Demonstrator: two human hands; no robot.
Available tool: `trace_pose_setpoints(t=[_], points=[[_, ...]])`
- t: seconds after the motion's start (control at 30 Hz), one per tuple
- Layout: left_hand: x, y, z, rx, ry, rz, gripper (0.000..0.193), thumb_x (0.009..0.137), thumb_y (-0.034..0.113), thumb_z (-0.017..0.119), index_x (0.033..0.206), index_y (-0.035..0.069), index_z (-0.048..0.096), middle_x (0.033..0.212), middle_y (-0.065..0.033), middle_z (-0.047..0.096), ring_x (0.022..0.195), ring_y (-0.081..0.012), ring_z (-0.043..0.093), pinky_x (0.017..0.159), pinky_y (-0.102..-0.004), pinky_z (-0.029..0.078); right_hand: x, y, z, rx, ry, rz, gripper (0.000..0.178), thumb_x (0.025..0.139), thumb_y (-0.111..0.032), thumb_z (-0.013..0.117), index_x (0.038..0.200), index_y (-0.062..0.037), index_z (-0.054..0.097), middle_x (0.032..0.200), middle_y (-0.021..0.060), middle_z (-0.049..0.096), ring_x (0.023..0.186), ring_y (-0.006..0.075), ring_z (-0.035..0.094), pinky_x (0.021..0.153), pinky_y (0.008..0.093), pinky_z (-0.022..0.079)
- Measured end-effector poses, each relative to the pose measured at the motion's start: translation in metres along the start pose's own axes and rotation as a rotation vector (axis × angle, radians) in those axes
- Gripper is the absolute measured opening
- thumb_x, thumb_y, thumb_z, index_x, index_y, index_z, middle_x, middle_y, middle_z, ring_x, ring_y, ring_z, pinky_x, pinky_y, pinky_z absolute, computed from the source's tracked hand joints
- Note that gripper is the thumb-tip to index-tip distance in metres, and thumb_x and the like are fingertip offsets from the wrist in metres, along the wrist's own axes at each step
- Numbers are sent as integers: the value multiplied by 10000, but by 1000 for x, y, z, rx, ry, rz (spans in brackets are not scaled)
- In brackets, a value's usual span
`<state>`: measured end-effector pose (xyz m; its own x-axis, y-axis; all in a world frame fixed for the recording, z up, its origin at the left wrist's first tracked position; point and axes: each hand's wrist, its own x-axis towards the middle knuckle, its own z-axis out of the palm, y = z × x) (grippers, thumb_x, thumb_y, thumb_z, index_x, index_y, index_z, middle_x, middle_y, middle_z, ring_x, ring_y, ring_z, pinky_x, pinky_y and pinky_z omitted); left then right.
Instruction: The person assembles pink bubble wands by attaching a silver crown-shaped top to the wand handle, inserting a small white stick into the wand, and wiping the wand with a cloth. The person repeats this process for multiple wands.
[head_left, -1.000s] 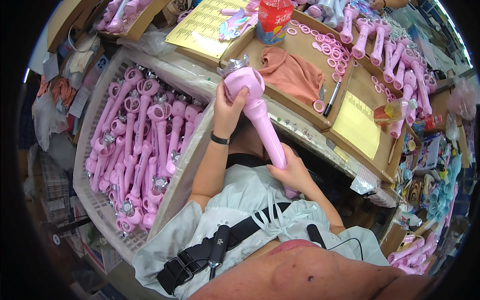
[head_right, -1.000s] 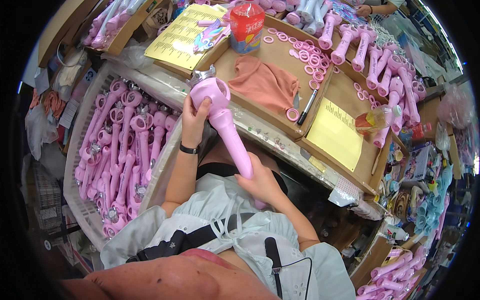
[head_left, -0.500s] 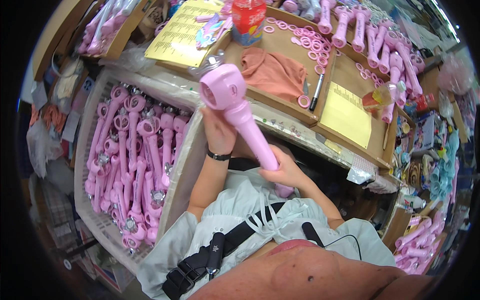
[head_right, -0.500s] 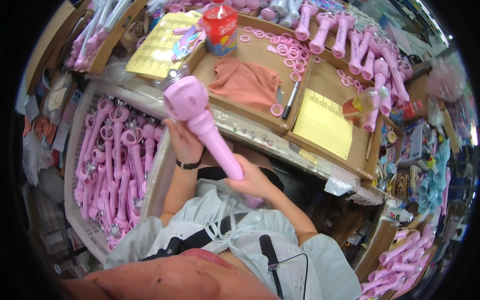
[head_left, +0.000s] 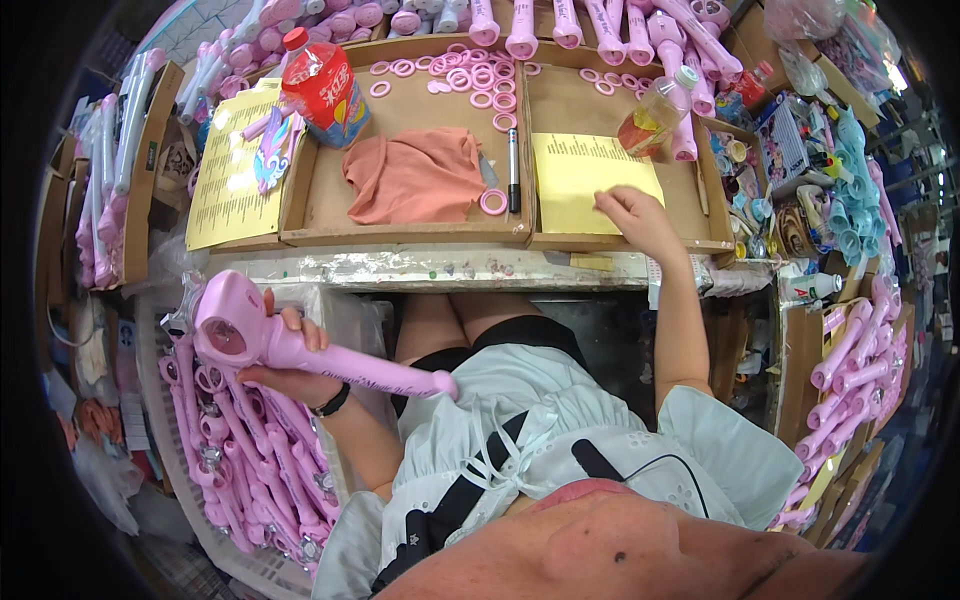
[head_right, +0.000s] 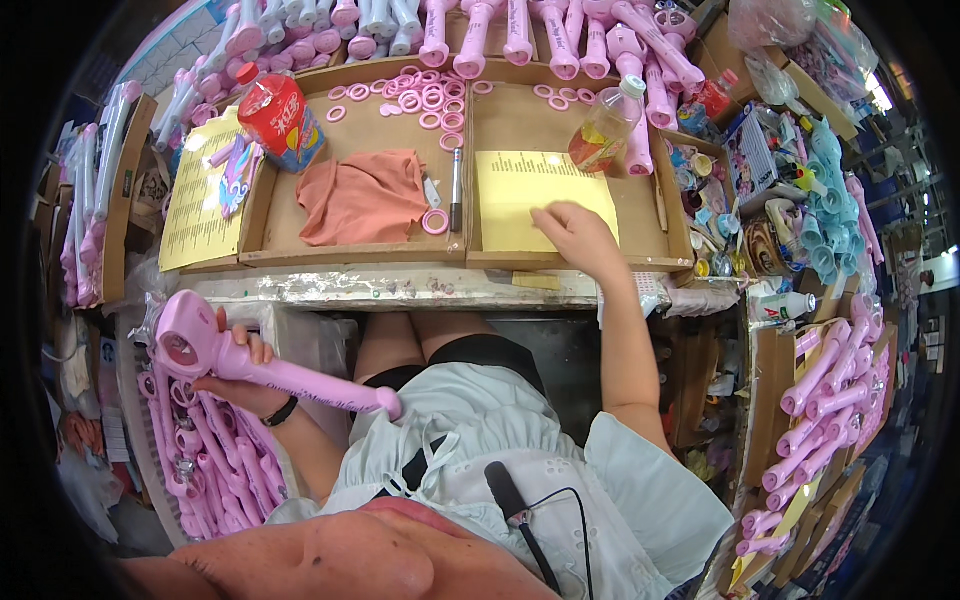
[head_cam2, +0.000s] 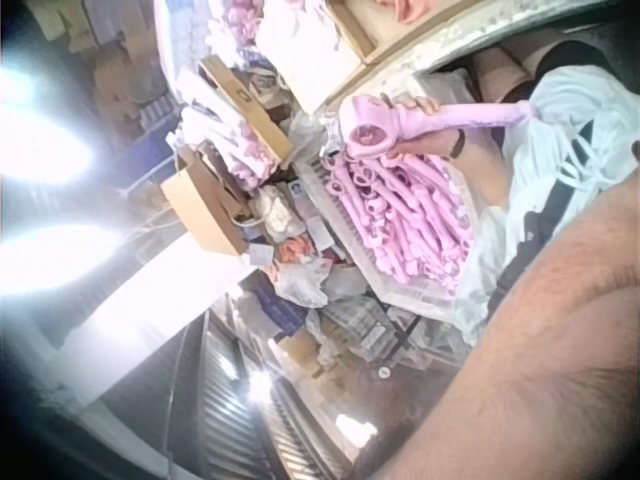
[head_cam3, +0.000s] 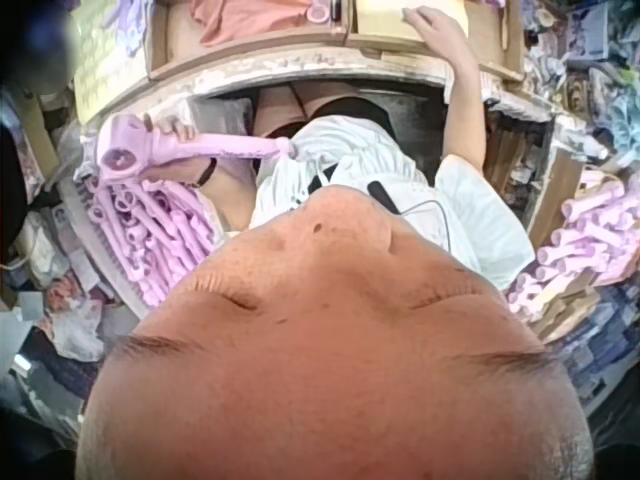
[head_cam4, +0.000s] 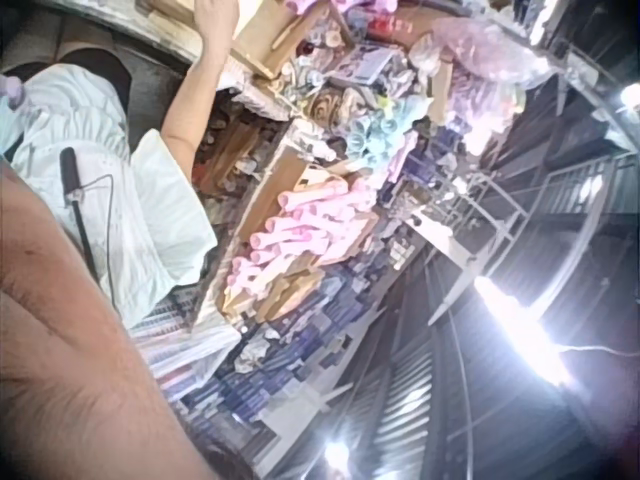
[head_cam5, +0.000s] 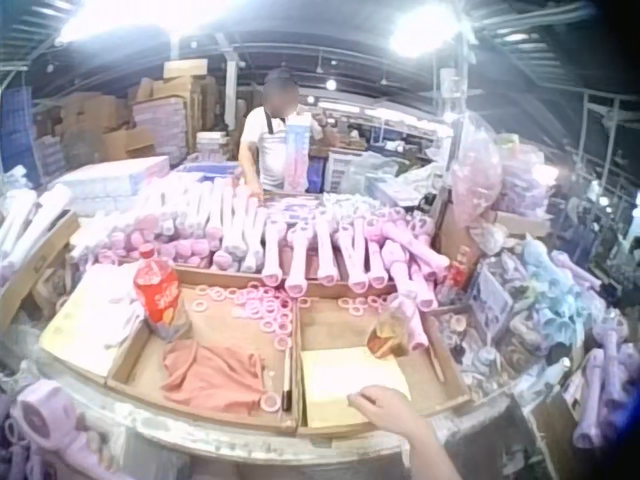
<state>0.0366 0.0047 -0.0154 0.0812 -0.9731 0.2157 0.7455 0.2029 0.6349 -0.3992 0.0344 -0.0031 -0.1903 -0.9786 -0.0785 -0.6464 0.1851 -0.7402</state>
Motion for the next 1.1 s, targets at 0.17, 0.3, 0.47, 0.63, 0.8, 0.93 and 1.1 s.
trace_pose_setpoints(t=[0.17, 0.3, 0.47, 0.63, 0.8, 0.93, 1.1], points=[[-6, 8, 0, 212, 58, -58, 1078, 653, 764, 561, 1312, -60, 342, 842, -100, 488, 551, -146, 457, 483, -243, 389, 9, 18, -3, -341, -296, 100, 517, 902, -464, 398, 834, -26, 664, 788, 181, 634, 751, 350, 588, 710, 397, 460], [0, 0, -4, 179, 41, -134, 1057, 647, 765, 571, 1304, -32, 345, 879, -94, 491, 546, -155, 461, 464, -259, 373, 15, 24, -7, -284, -302, 41, 463, 888, -426, 452, 813, -13, 649, 781, 186, 627, 754, 357, 584, 687, 413, 452], [23, -12, -9, -125, -99, -330, 1015, 642, 735, 613, 1288, -2, 350, 975, -97, 515, 676, -202, 501, 492, -307, 394, 1, 43, -29, -314, -142, 100, 411, 884, -367, 492, 802, 17, 614, 788, 210, 599, 742, 355, 573, 669, 407, 437], [40, -32, 14, -8, -14, -461, 927, 718, 823, 359, 1106, -10, 477, 807, -96, 569, 600, -178, 556, 486, -278, 482, -2, 57, -38, -239, -209, 156, 372, 904, -321, 511, 794, 29, 574, 765, 188, 557, 725, 293, 547, 673, 372, 421], [44, -39, 34, -122, -105, -532, 917, 762, 802, 301, 1172, -2, 462, 831, -109, 574, 590, -172, 558, 485, -263, 466, -15, 62, -54, -231, -213, 135, 303, 891, -251, 556, 829, 43, 596, 730, 132, 551, 697, 236, 532, 653, 332, 418], [41, -40, 36, -83, -55, -531, 907, 773, 796, 289, 1165, -2, 473, 847, -115, 575, 581, -168, 555, 471, -258, 452, -37, 65, -63, -36, -167, 44, 210, 883, -167, 570, 912, 34, 625, 785, 82, 568, 743, 171, 538, 668, 281, 423], [35, -44, 29, -195, -106, -486, 873, 799, 771, 305, 1145, -10, 487, 842, -125, 571, 538, -156, 526, 404, -258, 405, -46, 50, -56, 102, 125, -73, 191, 911, -85, 521, 1039, 19, 618, 901, 44, 579, 793, 107, 527, 711, 228, 422]])
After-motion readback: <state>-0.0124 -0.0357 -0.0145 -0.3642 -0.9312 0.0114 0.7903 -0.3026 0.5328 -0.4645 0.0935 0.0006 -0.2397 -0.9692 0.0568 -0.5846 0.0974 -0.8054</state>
